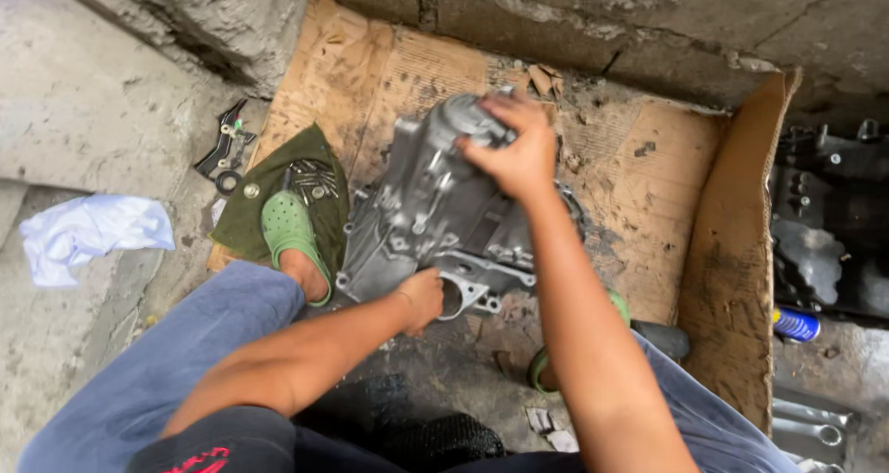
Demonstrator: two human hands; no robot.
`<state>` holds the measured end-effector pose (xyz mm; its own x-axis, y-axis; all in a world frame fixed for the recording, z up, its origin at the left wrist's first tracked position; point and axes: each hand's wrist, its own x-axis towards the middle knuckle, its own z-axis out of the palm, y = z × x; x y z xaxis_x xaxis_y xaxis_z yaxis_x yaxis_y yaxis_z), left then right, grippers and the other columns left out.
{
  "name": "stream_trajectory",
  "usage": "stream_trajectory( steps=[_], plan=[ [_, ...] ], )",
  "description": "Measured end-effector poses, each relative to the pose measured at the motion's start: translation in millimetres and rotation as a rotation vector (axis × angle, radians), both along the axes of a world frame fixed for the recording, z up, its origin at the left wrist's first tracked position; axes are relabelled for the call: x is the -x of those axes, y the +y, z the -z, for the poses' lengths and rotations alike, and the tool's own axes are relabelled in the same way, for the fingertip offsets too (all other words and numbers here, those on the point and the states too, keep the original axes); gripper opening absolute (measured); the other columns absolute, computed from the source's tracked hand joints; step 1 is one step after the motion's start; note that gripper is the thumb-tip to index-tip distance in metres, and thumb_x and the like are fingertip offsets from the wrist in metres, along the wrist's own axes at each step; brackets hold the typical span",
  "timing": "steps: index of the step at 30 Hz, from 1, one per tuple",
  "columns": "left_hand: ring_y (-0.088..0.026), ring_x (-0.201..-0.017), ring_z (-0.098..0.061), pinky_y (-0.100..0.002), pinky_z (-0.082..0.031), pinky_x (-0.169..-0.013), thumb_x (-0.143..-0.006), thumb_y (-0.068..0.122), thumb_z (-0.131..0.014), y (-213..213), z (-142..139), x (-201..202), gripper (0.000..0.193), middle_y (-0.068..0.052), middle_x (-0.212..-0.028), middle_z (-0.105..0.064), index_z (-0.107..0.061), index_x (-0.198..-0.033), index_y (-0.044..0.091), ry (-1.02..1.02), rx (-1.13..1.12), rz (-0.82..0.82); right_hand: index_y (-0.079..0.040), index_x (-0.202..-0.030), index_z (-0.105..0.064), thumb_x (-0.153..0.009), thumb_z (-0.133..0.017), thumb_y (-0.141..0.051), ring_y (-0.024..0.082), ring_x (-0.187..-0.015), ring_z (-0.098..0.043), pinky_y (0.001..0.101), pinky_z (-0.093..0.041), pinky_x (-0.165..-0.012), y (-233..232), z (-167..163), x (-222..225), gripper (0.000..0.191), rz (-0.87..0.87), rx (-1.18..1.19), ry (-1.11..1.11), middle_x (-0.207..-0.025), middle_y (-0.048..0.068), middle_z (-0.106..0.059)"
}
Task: The person aligns and joins two engine casing halves, then uses a rubber mallet to tap the casing into place. The person then picks up a small metal ring and places it into a hole in the engine casing.
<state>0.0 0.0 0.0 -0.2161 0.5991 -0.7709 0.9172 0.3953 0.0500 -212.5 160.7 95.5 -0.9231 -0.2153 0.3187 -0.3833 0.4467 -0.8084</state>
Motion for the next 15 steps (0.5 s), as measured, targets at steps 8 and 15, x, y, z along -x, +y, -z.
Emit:
stream_trajectory(
  steps=[8, 15],
  plan=[
    [-0.034, -0.131, -0.054, -0.046, -0.029, -0.117, -0.059, 0.038, -0.084, -44.7, -60.3, -24.6, 0.063, -0.011, -0.114, -0.067, -0.067, -0.11, 0.006, 0.425, -0.74, -0.303, -0.008, -0.117, -0.077, -0.072, -0.088, -0.035, 0.024, -0.114, -0.07, 0.033, -0.052, -0.103, 7.0, 10.5, 52.8, 0.053, 0.016, 0.118, -0.359, -0.122, 0.017, -0.077],
    [-0.03, -0.115, -0.059, -0.045, -0.031, -0.125, -0.058, 0.034, -0.086, -68.2, -72.4, 8.2, 0.066, -0.009, -0.105, -0.064, -0.065, -0.112, 0.004, 0.298, -0.978, -0.452, 0.0, -0.113, -0.079, -0.086, -0.088, -0.02, 0.019, -0.118, -0.069, 0.0323, -0.049, -0.107, 13.7, 38.9, 108.1, 0.035, -0.099, 0.326, -0.276, -0.125, 0.013, -0.074]
  ],
)
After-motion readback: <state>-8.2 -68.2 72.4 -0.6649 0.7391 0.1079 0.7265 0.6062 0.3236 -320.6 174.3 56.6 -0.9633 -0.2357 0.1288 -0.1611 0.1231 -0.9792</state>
